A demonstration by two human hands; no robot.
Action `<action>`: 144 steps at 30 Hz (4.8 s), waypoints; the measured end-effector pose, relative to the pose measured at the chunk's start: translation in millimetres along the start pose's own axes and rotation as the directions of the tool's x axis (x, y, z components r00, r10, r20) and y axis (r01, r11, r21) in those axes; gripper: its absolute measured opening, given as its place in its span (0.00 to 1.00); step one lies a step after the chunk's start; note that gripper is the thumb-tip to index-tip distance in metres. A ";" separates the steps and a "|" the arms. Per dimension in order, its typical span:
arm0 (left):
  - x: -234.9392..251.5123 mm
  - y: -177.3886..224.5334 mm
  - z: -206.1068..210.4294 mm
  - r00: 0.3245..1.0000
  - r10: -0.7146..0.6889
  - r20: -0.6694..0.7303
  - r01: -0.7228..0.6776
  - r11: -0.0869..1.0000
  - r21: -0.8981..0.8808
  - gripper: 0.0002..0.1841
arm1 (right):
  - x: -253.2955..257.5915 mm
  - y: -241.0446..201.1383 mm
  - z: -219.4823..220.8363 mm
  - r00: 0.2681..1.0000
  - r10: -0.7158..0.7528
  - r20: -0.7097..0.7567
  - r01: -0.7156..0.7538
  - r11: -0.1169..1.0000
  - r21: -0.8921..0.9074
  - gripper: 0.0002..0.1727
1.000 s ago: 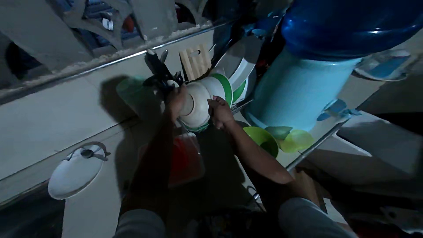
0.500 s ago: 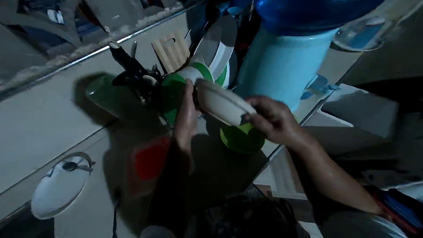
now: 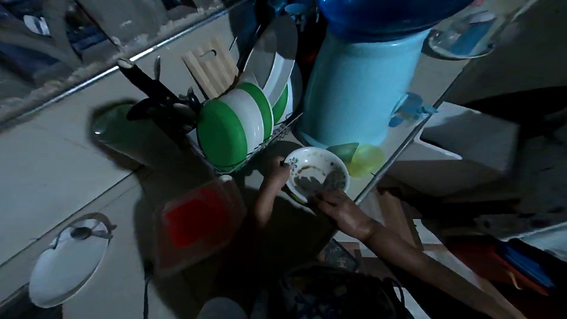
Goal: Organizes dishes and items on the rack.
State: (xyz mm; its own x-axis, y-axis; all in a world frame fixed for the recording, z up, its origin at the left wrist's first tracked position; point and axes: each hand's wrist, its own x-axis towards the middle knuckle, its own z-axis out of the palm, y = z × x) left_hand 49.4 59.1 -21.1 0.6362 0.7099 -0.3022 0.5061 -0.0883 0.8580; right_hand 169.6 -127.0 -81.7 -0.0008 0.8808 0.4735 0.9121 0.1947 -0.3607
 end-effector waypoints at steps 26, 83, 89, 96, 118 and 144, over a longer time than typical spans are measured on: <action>54.5 33.1 -103.4 0.865 0.158 -0.476 0.073 0.899 0.431 0.57 | 216.1 -10.7 18.4 0.900 0.409 0.151 -0.436 0.824 0.361 0.29; 15.0 29.9 -127.8 0.977 0.025 0.210 -0.164 0.720 0.674 0.20 | 39.1 -26.7 21.9 0.963 0.232 0.136 -0.214 0.968 -0.131 0.19; 19.1 3.5 -128.2 0.985 -0.063 0.159 -0.023 0.873 0.487 0.24 | 26.9 -68.0 42.1 0.982 -0.047 0.183 0.008 0.978 0.209 0.25; 14.9 0.1 -136.6 0.979 -0.041 0.201 -0.058 0.883 0.466 0.25 | 26.7 -82.7 71.3 0.985 0.030 0.169 -0.067 0.974 0.215 0.19; 2.4 -25.0 -177.6 0.987 0.093 0.128 -0.153 0.770 0.619 0.21 | -0.2 -85.3 105.1 0.999 0.010 0.047 -0.017 0.990 0.140 0.16; 8.6 -96.7 -241.2 0.820 -0.112 0.561 -0.267 0.791 0.550 0.19 | -13.9 -71.7 120.7 0.991 0.021 -0.136 -0.011 0.997 0.078 0.12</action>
State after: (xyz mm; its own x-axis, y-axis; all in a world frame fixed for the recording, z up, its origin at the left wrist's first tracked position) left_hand -134.6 242.2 -6.4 0.7917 0.2007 -0.5770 0.5505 -0.6439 0.5314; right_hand 54.7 -101.1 -159.4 0.0743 0.8180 0.5704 0.8776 0.2180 -0.4270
